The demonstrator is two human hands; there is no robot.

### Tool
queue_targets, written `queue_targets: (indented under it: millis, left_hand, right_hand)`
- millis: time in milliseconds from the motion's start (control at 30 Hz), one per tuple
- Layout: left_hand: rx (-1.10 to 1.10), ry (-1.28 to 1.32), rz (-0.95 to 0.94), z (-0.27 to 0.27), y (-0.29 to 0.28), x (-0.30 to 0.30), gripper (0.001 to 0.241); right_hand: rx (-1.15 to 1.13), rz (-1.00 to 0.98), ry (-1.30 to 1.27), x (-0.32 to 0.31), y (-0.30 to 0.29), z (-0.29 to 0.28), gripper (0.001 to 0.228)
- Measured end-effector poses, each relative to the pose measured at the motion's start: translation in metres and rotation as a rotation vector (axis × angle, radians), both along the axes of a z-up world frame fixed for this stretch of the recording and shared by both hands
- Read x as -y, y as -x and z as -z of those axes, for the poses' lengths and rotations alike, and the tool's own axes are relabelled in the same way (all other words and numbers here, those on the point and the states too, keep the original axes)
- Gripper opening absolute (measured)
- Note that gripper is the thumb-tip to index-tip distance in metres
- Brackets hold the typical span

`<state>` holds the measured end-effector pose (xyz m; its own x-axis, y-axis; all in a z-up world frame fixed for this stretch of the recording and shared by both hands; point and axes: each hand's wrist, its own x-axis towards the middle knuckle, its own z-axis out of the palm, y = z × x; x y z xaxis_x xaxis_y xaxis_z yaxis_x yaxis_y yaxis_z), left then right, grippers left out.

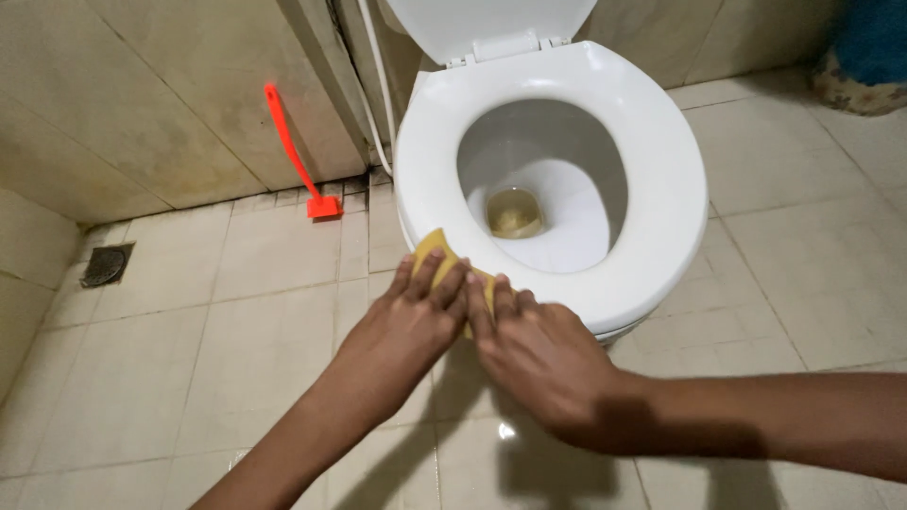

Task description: The person rinses the toilet bowl with a handheld bidet sprayer, then uses a yellow sponge to scrub the toilet seat and rim. The person scrubs the underside of the seat and the bowl's interior surfaces.

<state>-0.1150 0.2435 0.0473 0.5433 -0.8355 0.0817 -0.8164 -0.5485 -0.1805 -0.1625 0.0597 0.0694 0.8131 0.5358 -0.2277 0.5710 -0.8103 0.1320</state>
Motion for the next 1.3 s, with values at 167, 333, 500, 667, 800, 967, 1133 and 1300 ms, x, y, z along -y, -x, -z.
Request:
queue_targets:
  millis: [167,333,500,667,800,967,1133,1300]
  left_hand:
    - [-0.025,0.017,-0.182,0.009,-0.029,-0.009,0.068]
    - [-0.128,0.142,-0.458,0.008,-0.080,-0.005,0.062]
    - [0.087,0.227,-0.552,0.046,-0.180,0.015,0.053]
    - [0.186,0.345,-0.725,0.046,-0.247,0.071,0.049]
    - [0.204,0.441,-0.828,0.063,-0.289,0.109,0.044]
    - [0.280,0.395,-0.737,0.086,-0.325,0.167,0.055]
    - [0.237,0.473,-0.599,0.089,-0.314,0.237,0.053]
    - [0.104,0.457,-0.500,0.068,-0.284,0.272,0.059]
  right_hand:
    - [0.182,-0.029,-0.179,-0.007,-0.053,0.009,0.060]
    - [0.303,-0.100,-0.332,-0.012,-0.148,0.047,0.056]
    - [0.405,-0.028,-0.374,-0.009,-0.227,0.052,0.058]
    - [0.477,0.028,-0.342,0.015,-0.293,0.062,0.064]
    - [0.554,0.045,-0.358,0.046,-0.324,0.079,0.067]
    - [0.477,0.157,-0.370,0.104,-0.336,0.079,0.068]
    - [0.516,0.225,-0.327,0.174,-0.321,0.081,0.072]
    - [0.473,0.360,-0.341,0.208,-0.287,0.061,0.058]
